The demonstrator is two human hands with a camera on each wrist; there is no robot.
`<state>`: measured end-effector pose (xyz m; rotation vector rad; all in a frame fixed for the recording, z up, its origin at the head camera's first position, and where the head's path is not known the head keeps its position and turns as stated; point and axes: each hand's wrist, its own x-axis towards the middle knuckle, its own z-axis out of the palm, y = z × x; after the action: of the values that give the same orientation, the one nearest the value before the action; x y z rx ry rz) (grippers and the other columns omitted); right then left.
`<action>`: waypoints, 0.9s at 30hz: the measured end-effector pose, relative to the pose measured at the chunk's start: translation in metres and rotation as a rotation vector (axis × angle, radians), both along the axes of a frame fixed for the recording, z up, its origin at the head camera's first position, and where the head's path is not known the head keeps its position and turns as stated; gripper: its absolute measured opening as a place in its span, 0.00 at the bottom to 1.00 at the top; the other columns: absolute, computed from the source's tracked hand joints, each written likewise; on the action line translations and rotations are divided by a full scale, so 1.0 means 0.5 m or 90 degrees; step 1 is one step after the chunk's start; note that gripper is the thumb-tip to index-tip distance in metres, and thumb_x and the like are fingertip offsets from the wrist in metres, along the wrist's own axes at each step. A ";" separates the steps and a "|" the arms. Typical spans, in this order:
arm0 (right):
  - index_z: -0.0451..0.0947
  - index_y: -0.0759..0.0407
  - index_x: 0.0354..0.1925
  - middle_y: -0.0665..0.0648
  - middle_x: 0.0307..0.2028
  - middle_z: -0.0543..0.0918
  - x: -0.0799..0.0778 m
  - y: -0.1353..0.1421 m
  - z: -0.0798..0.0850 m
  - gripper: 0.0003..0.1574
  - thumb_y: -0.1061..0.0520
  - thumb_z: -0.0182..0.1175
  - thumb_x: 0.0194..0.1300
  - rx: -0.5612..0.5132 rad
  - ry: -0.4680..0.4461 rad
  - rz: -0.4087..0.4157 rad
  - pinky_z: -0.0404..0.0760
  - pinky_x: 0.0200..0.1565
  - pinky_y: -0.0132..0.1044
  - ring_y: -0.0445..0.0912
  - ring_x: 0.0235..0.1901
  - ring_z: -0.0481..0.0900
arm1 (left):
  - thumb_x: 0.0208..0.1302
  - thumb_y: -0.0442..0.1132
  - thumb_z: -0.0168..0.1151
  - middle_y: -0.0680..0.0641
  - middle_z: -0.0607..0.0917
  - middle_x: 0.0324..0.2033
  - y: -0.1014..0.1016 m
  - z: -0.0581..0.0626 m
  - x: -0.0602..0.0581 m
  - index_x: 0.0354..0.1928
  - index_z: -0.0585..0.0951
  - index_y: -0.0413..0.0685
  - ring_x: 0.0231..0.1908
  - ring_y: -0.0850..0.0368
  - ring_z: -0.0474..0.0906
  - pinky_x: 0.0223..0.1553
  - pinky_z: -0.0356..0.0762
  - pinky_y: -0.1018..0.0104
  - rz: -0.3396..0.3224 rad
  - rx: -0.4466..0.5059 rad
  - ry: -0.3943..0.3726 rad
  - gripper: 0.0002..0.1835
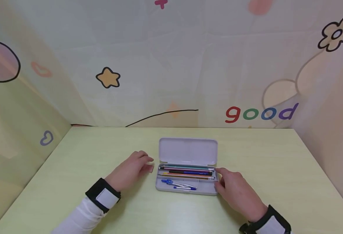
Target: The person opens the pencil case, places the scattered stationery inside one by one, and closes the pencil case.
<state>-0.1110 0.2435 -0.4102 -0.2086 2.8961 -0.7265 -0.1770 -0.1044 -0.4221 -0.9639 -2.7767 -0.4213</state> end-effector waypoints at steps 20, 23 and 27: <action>0.73 0.69 0.62 0.49 0.26 0.77 0.002 -0.001 -0.001 0.31 0.57 0.65 0.64 0.002 0.019 0.002 0.72 0.25 0.33 0.42 0.25 0.71 | 0.66 0.34 0.65 0.54 0.79 0.35 -0.003 -0.014 -0.011 0.37 0.85 0.49 0.37 0.57 0.71 0.42 0.74 0.68 -0.018 -0.001 -0.023 0.03; 0.73 0.69 0.62 0.49 0.26 0.77 0.003 -0.001 0.000 0.31 0.57 0.65 0.64 0.001 0.017 0.001 0.72 0.25 0.33 0.42 0.25 0.71 | 0.66 0.36 0.65 0.55 0.77 0.34 -0.003 -0.014 -0.010 0.37 0.85 0.50 0.36 0.58 0.70 0.41 0.73 0.69 -0.019 0.000 -0.024 0.02; 0.72 0.68 0.62 0.49 0.26 0.77 0.002 -0.001 0.001 0.31 0.57 0.65 0.65 0.003 0.012 -0.001 0.72 0.25 0.33 0.42 0.25 0.72 | 0.67 0.36 0.65 0.55 0.77 0.33 -0.002 -0.013 -0.010 0.37 0.85 0.50 0.35 0.58 0.69 0.40 0.73 0.69 -0.022 0.002 -0.023 0.02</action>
<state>-0.1099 0.2432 -0.4099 -0.2137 2.9154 -0.7226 -0.1818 -0.1055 -0.4285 -1.0151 -2.7934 -0.4521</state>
